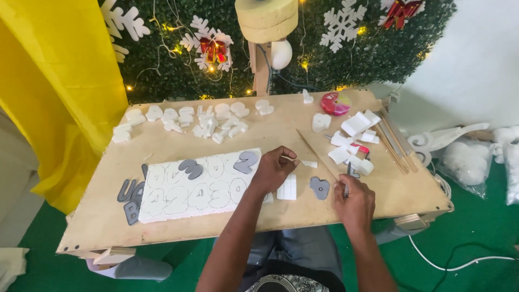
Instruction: The person uses a craft knife to carve a small white foam block on a wooden workbench. They repeatedly score and cut the foam, occasionally rotating the piece to work on different sides. Finished foam letters and numbers are visible on the table.
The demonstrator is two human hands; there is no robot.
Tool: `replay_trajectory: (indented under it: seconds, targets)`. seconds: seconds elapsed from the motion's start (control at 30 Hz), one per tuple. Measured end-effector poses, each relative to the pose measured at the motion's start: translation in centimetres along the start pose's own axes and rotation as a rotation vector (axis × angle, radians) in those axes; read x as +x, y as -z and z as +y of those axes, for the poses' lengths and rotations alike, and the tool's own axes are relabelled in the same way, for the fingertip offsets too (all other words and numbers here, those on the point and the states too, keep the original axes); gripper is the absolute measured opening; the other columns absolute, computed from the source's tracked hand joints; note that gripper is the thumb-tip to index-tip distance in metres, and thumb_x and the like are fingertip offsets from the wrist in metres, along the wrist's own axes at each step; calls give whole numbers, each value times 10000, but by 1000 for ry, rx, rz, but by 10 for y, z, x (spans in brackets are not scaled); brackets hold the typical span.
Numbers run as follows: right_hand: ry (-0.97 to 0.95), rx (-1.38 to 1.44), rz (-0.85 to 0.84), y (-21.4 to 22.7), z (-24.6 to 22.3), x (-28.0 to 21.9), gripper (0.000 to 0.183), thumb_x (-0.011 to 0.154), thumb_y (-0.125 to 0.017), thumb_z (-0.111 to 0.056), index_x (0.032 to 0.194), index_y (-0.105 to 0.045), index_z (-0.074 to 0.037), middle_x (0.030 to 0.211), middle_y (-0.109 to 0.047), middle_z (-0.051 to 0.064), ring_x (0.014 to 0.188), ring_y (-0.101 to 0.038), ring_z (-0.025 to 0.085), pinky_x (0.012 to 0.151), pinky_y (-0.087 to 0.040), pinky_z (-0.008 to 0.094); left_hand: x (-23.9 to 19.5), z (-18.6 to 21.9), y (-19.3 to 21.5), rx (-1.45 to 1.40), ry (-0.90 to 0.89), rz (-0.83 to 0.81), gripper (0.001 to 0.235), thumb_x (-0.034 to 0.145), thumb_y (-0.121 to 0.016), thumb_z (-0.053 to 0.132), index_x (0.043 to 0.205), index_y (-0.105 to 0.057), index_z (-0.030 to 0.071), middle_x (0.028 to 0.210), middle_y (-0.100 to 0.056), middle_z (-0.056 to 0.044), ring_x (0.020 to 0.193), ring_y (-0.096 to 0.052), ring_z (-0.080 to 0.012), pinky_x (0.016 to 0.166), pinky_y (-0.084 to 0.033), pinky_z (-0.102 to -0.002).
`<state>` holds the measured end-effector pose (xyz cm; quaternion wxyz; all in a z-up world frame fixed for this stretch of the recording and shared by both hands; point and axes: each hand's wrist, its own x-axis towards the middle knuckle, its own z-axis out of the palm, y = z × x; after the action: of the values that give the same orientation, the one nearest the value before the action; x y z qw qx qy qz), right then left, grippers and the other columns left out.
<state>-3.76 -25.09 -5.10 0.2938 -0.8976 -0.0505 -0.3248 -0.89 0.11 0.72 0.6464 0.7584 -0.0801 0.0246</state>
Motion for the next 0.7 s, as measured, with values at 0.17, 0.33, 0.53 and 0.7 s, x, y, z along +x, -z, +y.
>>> replay_trajectory:
  seconds: [0.17, 0.33, 0.53, 0.7]
  targets:
    - [64, 36, 30, 7, -3, 1, 208, 862, -800, -120, 1069, -795, -121, 903, -786, 117, 834, -738, 350, 784, -596, 467, -4, 6, 1, 8, -8, -7, 189, 940, -732, 122, 1099, -711, 22, 999, -731, -271, 840, -712, -277, 694, -573, -394]
    - [58, 178, -16, 17, -18, 18, 182, 903, -763, -122, 1081, -797, -129, 889, -783, 130, 856, -741, 368, 777, -586, 485, 0, 2, -2, 24, -11, -26, 190, 954, -706, 123, 1119, -705, 28, 965, -731, -259, 841, -703, -276, 684, -561, -389]
    - [222, 154, -142, 5, -41, 85, 190, 1027, -632, -105, 1161, -764, -77, 946, -781, 165, 909, -746, 385, 826, -583, 477, -3, -4, 1, 71, -97, -34, 161, 942, -692, 45, 1099, -692, 9, 987, -731, -266, 890, -739, -356, 730, -586, -431]
    - [436, -105, -196, -69, -12, 156, 268, 933, -732, -214, 1191, -770, -152, 988, -780, 99, 940, -757, 324, 874, -597, 431, -8, 10, 2, 98, -195, -58, 139, 935, -679, -2, 1072, -675, -21, 977, -727, -277, 909, -740, -408, 731, -595, -473]
